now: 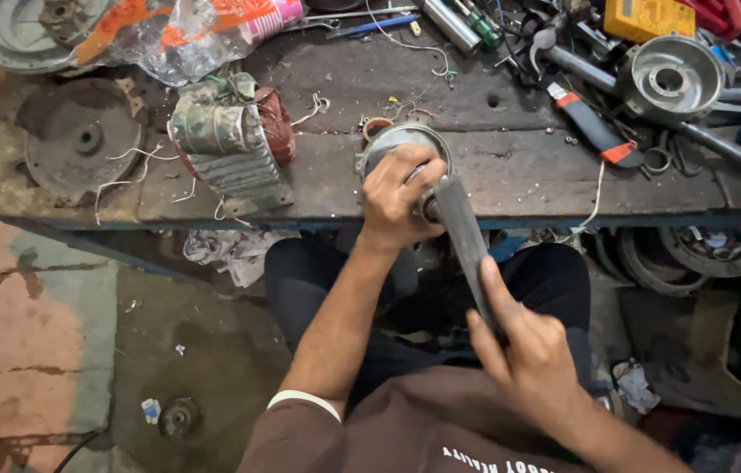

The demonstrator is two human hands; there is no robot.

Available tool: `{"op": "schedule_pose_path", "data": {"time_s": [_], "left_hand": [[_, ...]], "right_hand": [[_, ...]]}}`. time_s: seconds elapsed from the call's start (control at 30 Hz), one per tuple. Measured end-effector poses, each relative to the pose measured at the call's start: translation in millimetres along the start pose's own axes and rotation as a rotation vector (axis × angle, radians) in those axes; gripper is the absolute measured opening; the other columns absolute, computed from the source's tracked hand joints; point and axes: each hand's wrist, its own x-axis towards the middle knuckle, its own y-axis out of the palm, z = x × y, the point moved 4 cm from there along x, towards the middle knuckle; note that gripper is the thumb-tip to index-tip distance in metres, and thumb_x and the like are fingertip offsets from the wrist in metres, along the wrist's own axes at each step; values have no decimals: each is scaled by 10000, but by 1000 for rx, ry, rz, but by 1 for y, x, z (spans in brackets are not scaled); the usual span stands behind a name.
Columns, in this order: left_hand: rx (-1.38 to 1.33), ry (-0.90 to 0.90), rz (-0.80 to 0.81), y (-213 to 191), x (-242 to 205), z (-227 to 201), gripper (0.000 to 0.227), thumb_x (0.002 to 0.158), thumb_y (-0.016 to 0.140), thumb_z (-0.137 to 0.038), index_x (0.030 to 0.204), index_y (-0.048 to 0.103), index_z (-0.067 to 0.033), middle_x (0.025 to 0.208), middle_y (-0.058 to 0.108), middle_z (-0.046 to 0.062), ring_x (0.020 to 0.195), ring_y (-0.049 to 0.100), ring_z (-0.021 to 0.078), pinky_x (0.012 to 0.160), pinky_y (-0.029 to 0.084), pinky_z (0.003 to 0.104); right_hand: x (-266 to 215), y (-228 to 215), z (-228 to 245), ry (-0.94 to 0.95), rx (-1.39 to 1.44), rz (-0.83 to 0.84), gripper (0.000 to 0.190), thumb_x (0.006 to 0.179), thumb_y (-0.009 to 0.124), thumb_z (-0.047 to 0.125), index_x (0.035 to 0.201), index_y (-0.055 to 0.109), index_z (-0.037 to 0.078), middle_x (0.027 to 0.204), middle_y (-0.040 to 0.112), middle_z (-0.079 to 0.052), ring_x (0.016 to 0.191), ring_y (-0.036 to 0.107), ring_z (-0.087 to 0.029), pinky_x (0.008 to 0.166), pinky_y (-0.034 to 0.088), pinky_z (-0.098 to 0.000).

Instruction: The person files the cylindrical metal shaft of a motor rotor using a metal file. They hold the rotor with one hand and repeatedly stroke the file along the shaft, rotating the rotor periodically to work on different sides.

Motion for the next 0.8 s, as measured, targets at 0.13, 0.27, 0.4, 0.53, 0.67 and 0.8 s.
{"op": "schedule_pose_path", "data": {"time_s": [0.13, 0.27, 0.4, 0.53, 0.67, 0.8], "left_hand": [[-7, 9, -10, 4, -4, 4, 485, 675, 885, -185, 1088, 664, -55, 1112, 651, 133, 975, 683, 357, 869, 581, 452], [-36, 36, -38, 3, 1, 2, 427, 752, 904, -129, 1114, 682, -87, 1140, 678, 94, 1020, 706, 328, 871, 581, 416], [8, 7, -10, 4, -1, 1, 463, 691, 886, -168, 1088, 671, -65, 1114, 657, 117, 1001, 694, 341, 888, 577, 456], [-37, 22, -8, 3, 0, 2, 516, 671, 883, -212, 1103, 663, -37, 1121, 657, 131, 1004, 685, 353, 897, 570, 467], [-12, -2, -29, 1, 2, 0, 527, 647, 880, -238, 1085, 665, -38, 1129, 648, 163, 1000, 675, 373, 882, 561, 462], [-25, -10, 6, -1, -2, 1, 523, 647, 897, -256, 1076, 672, -60, 1116, 652, 127, 1029, 689, 358, 926, 573, 474]], "right_hand": [[7, 4, -8, -15, -71, 0, 627, 869, 734, 34, 1436, 498, -88, 672, 623, -160, 518, 618, -273, 527, 488, -384], [7, 12, -16, -157, -123, -57, 620, 877, 724, 34, 1441, 500, -91, 838, 697, -207, 602, 652, -299, 575, 510, -385], [-11, 10, -12, -71, -101, -62, 610, 866, 735, 49, 1420, 515, -84, 764, 675, -185, 553, 639, -277, 570, 523, -382], [0, 16, -18, -76, -126, -62, 624, 865, 752, 36, 1423, 515, -114, 662, 618, -161, 516, 609, -280, 545, 498, -394], [11, 17, -19, -183, -117, -91, 591, 896, 750, 35, 1415, 510, -116, 731, 636, -175, 528, 599, -270, 534, 478, -382], [3, 18, -9, -165, -137, -104, 606, 884, 733, 49, 1419, 500, -115, 701, 622, -137, 527, 600, -252, 541, 486, -378]]}}
